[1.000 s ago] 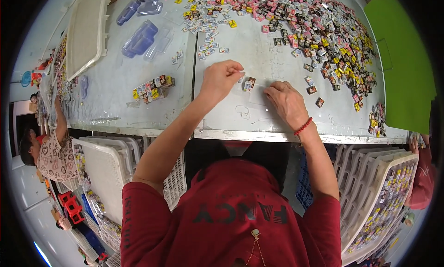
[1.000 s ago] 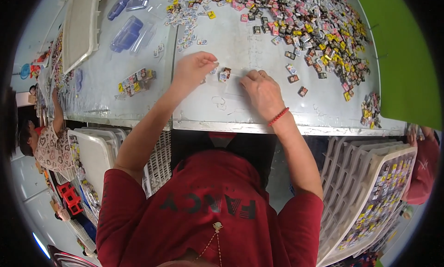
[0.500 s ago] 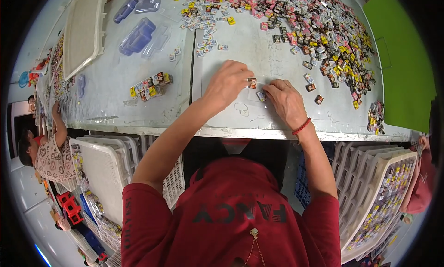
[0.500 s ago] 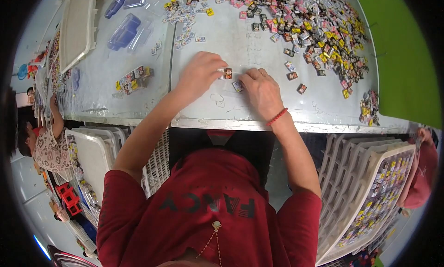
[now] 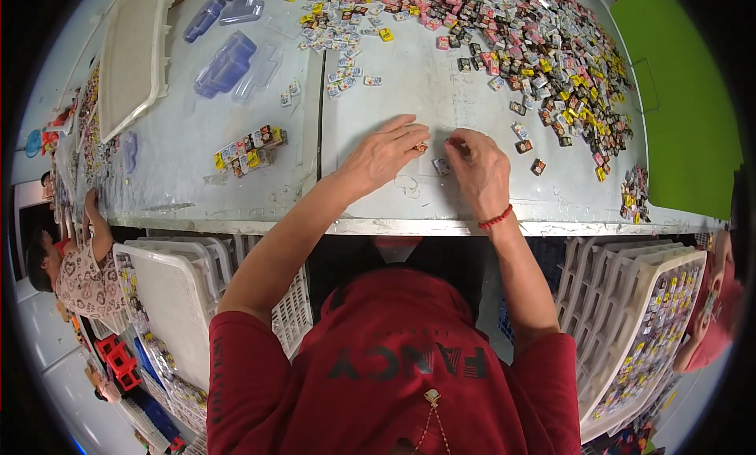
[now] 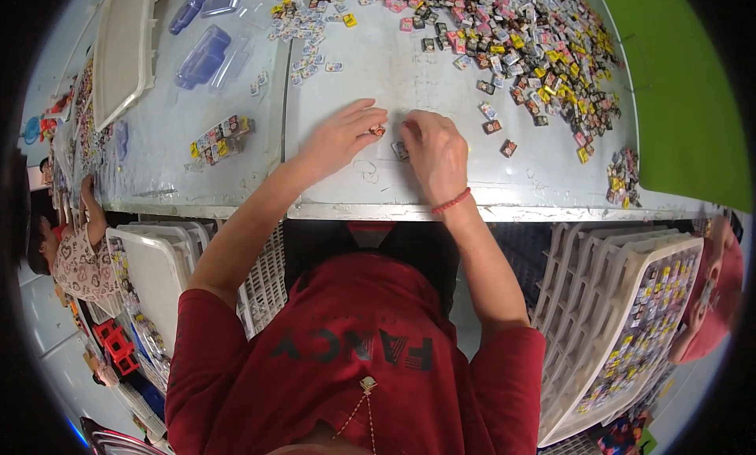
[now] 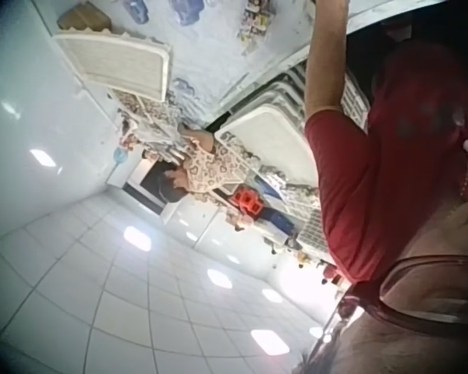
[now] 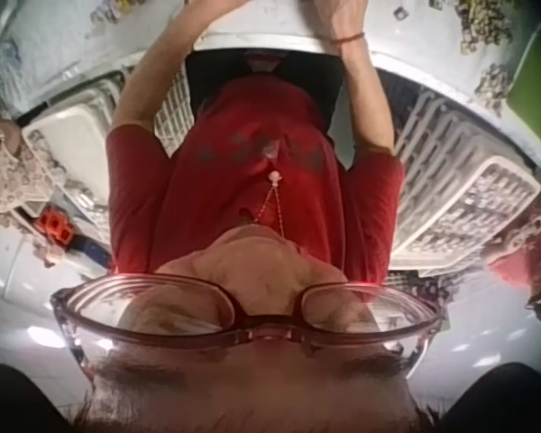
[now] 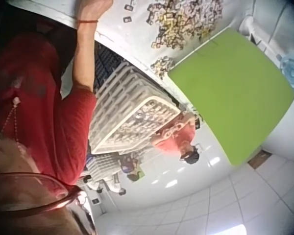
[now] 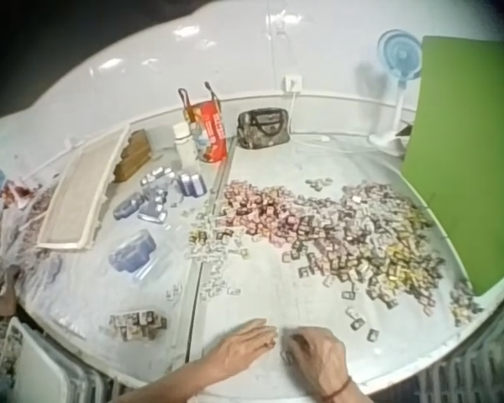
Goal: Picking and placing small toy components onto plastic strips at a factory workbench.
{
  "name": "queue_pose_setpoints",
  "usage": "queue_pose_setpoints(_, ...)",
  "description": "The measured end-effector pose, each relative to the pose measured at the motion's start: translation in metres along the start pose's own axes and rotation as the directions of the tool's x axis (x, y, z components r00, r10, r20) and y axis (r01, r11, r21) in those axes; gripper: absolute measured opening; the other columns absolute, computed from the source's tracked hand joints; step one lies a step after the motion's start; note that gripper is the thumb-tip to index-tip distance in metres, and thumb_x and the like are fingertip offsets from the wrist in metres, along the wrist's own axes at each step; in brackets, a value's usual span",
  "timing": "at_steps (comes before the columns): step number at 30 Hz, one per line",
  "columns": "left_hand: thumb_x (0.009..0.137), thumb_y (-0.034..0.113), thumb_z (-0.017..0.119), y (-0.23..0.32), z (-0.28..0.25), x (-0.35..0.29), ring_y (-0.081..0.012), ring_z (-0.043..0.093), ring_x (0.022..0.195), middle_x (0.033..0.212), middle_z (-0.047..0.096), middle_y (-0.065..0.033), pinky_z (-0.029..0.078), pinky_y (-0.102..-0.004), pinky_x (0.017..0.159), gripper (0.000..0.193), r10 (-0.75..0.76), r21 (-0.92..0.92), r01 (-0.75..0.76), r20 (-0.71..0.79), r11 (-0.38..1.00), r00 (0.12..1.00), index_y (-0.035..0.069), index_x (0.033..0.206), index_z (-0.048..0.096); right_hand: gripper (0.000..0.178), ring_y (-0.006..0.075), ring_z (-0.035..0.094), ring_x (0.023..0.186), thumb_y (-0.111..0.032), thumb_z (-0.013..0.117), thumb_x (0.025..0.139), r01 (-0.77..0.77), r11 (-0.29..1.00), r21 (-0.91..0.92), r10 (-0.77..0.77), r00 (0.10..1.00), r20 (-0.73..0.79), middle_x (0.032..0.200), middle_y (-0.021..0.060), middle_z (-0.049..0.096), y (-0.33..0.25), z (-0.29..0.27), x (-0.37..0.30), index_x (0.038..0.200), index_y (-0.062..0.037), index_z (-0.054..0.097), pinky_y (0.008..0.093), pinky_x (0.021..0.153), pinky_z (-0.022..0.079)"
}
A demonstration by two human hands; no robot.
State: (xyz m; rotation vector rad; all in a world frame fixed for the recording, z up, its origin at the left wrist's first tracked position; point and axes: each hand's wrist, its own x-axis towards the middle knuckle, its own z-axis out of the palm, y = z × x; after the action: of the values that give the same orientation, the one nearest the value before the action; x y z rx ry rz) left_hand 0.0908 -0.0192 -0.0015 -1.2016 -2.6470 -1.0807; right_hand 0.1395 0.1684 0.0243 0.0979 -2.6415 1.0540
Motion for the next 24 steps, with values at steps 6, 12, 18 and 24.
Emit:
queue_pose_setpoints(6,0.077,0.007,0.069,0.000,0.001,-0.006,-0.0321,0.047,0.119,0.114,0.060,-0.0094,0.045,-0.0390,0.094,0.036,0.130,0.160,-0.116,-0.082,0.980,0.988,0.004,0.112,0.057,0.014,0.0292,0.063,0.075,-0.009,0.069,0.079,0.042,0.996,-0.079,-0.043,0.999,-0.010,0.081,0.0117,0.067,-0.015,0.023,-0.004,0.090,-0.0023,0.066,0.0367,0.070,0.048)
queue_pose_setpoints(12,0.074,0.006,0.070,0.003,-0.007,-0.002,-0.0294,0.053,0.100,0.099,0.060,-0.0079,0.046,-0.0369,0.085,0.027,0.070,0.047,-0.065,-0.126,0.997,0.990,0.004,0.101,0.065,0.009,0.0283,0.059,0.079,-0.009,0.067,0.078,0.081,0.982,-0.171,-0.091,0.994,-0.056,0.081,0.0100,0.063,-0.012,0.020,-0.007,0.086,-0.0051,0.064,0.0386,0.072,0.043)
queue_pose_setpoints(18,0.072,0.006,0.070,-0.004,-0.006,-0.003,-0.0241,0.055,0.095,0.088,0.061,-0.0039,0.047,-0.0343,0.082,0.018,0.063,0.054,-0.056,-0.131,0.997,0.989,0.006,0.090,0.069,0.020,0.0282,0.059,0.087,-0.013,0.070,0.078,0.051,0.980,-0.193,-0.039,0.997,0.069,0.091,0.0097,0.065,-0.011,-0.007,-0.023,0.095,-0.0050,0.066,0.0395,0.080,0.042)
queue_pose_setpoints(24,0.074,0.007,0.069,0.008,-0.001,0.009,-0.0241,0.054,0.097,0.093,0.060,-0.0041,0.047,-0.0354,0.083,0.019,0.111,0.082,-0.100,-0.139,0.992,0.984,0.007,0.093,0.067,0.023,0.0277,0.058,0.089,-0.011,0.072,0.073,0.104,0.950,-0.295,-0.089,0.994,0.064,0.091,0.0088,0.063,-0.014,-0.003,-0.033,0.095,-0.0056,0.066,0.0405,0.087,0.040)
